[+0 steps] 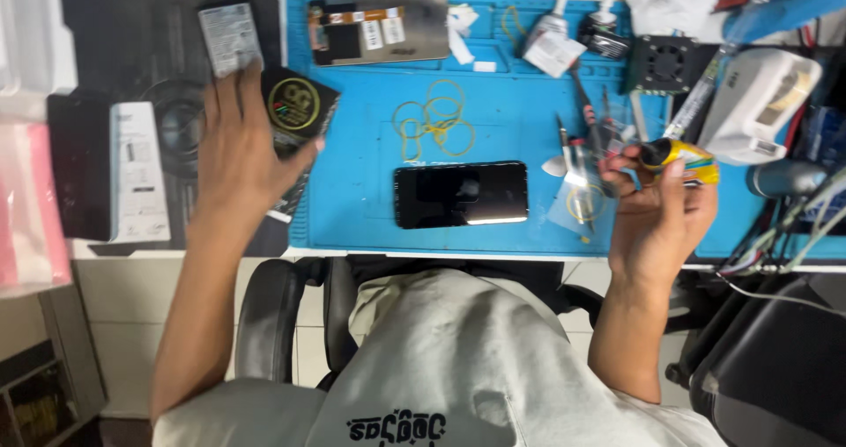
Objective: The person removes rubber bands from a smartphone and then applies a thin bead of adhesive along the perimeter of the phone's screen using a yellow applicator. They rotate the phone to cover all edges and then wipe the applicator tip with a tissue.
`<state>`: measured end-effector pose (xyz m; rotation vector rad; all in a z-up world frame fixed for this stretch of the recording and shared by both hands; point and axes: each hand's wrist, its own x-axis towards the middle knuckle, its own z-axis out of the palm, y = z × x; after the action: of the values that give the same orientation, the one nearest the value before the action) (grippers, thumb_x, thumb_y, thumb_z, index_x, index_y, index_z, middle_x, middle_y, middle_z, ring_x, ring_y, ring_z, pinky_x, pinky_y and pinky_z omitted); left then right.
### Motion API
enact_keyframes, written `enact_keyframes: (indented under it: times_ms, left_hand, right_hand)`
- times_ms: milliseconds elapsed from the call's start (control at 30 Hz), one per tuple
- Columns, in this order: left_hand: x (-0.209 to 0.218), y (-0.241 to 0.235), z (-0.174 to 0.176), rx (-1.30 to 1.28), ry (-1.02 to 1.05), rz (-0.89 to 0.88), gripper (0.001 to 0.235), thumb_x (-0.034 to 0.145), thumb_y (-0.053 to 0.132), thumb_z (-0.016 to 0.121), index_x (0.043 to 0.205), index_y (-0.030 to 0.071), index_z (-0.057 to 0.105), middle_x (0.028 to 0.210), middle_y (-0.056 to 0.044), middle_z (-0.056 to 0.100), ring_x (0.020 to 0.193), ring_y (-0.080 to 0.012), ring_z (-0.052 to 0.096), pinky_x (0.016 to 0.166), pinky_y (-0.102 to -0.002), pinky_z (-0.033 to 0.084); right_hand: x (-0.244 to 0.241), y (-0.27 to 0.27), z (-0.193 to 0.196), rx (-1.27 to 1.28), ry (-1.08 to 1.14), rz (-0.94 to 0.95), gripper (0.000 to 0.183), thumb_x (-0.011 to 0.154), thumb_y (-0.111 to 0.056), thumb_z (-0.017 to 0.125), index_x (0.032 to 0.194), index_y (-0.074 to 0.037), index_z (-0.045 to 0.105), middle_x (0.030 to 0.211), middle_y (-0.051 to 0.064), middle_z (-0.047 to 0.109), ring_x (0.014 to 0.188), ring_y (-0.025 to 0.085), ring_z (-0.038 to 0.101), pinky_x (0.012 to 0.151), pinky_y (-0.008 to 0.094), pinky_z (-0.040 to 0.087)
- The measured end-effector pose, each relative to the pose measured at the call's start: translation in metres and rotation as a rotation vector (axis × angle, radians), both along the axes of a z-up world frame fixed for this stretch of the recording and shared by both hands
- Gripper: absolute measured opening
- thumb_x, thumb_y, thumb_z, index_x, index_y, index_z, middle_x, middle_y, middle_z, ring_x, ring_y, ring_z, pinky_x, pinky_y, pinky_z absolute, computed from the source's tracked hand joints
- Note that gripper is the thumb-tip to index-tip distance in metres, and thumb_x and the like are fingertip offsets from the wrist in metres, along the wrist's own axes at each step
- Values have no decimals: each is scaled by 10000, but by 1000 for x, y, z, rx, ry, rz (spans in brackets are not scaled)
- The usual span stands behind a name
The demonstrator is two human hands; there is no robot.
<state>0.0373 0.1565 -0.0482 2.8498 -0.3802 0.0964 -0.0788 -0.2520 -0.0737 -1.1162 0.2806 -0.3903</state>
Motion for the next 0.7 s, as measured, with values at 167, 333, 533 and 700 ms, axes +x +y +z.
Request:
enact_keyframes:
  times_ms: [167, 333, 533, 700]
  left_hand:
    - [-38, 31, -19, -55, 22, 129, 996, 757, 342, 894, 1503, -89, 394, 1343, -320, 508, 1284, -503, 474, 1046, -558, 474]
    - [-42, 62, -22, -151, -41, 286, 812, 881, 263, 822, 1503, -76, 425, 1358, -279, 515, 1307, -441, 517, 1046, -535, 504]
    - [-27, 70, -15, -48, -244, 244, 647, 932, 224, 852, 1410, -64, 526, 1423, -257, 476, 1349, -437, 492, 1062, -508, 509]
    - [12, -3, -17, -257, -176, -20, 333, 1057, 308, 785, 1263, 62, 696, 1332, -130, 582, 1073, -306, 660, 906, -434, 583]
  right_hand:
    - [13, 13, 1, 50, -47, 20, 274, 1196, -221, 642, 1290, 16, 543, 1138, 210, 670, 949, 262, 652, 837, 377, 570]
    - [15, 29, 11, 11, -88, 72, 290, 1160, -212, 677, 1308, -11, 531, 1129, 202, 673, 973, 266, 684, 844, 372, 596]
    - [14, 39, 14, 19, -53, 100, 284, 1152, -180, 664, 1322, 7, 534, 1155, 213, 670, 987, 275, 694, 835, 371, 598]
    - [13, 47, 17, 0, -30, 139, 254, 1155, -167, 636, 1297, 25, 548, 1125, 211, 676, 968, 278, 696, 834, 384, 599]
